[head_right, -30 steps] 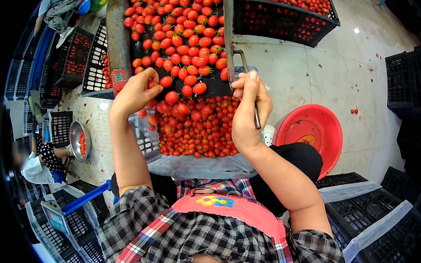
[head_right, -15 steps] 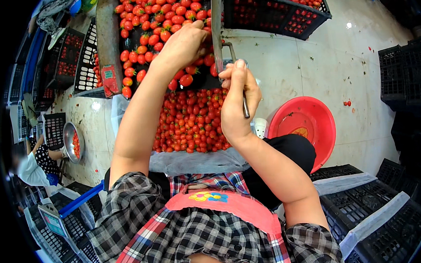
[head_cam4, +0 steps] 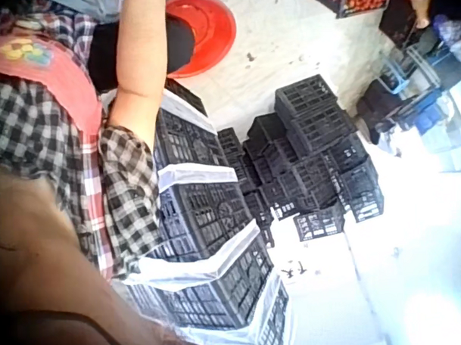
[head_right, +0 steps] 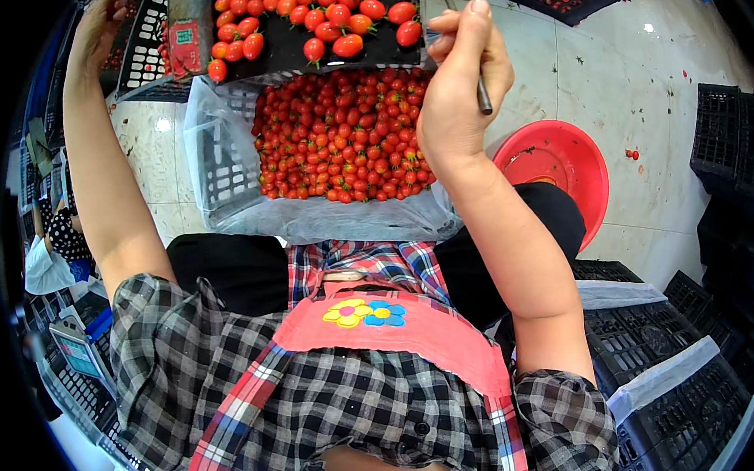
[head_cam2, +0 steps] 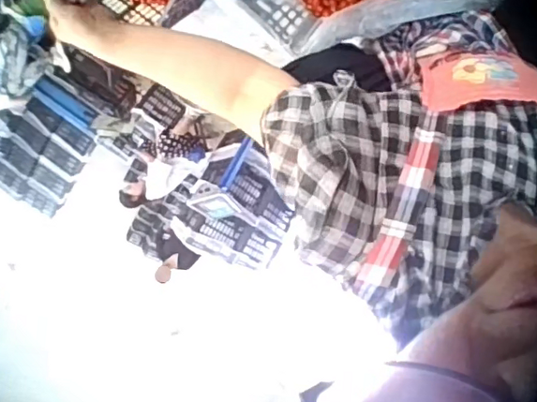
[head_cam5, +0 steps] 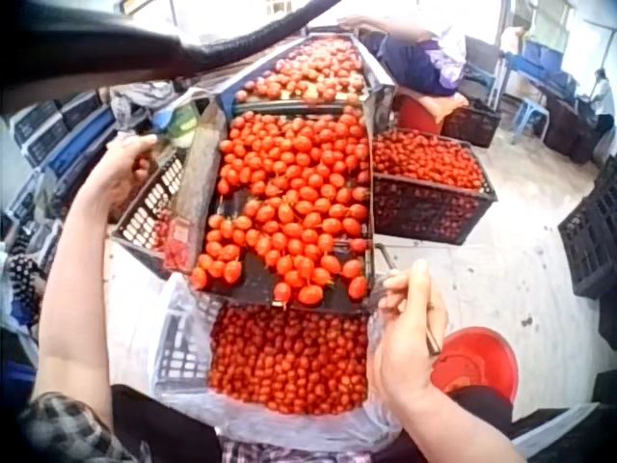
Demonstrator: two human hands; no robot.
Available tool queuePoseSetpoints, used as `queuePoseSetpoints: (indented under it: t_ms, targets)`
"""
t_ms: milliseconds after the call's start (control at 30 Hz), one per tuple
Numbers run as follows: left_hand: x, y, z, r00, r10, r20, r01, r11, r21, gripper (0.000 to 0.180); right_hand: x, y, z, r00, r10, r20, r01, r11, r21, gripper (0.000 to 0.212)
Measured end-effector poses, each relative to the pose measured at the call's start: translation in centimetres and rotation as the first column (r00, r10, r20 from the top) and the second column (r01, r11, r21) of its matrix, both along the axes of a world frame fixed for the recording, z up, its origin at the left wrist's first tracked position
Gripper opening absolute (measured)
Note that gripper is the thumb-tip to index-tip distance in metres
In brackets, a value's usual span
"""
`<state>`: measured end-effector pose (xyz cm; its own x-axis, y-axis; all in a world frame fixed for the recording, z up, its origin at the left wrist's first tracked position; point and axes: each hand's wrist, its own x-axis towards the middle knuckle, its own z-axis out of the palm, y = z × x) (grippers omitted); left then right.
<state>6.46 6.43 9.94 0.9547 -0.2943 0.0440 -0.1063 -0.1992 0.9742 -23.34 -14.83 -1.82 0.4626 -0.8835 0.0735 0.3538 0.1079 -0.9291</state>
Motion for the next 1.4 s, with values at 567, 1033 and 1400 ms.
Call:
queuePoseSetpoints:
  t_ms: [567,1033,1400]
  targets:
    - [-2.0,11.3,-14.2,0.846,0.533,-0.015,-0.437,0.678,-0.591,0.017,0.0,-3.2,0.6,0.947,0.145,-0.286,-0.212,0.953,-0.216,0.044]
    - [-15.9,2.8,-33.3,0.908,-0.084,-0.409,0.222,0.927,0.301,0.048,9.3,-11.6,7.7,0.808,0.112,-0.579,-0.281,0.936,-0.211,0.03]
    - [-23.5,-10.5,-33.8,0.9,-0.252,-0.356,0.434,0.444,0.784,0.084,-2.1,-5.4,5.8,0.938,0.192,-0.289,-0.255,0.946,-0.2,0.02]
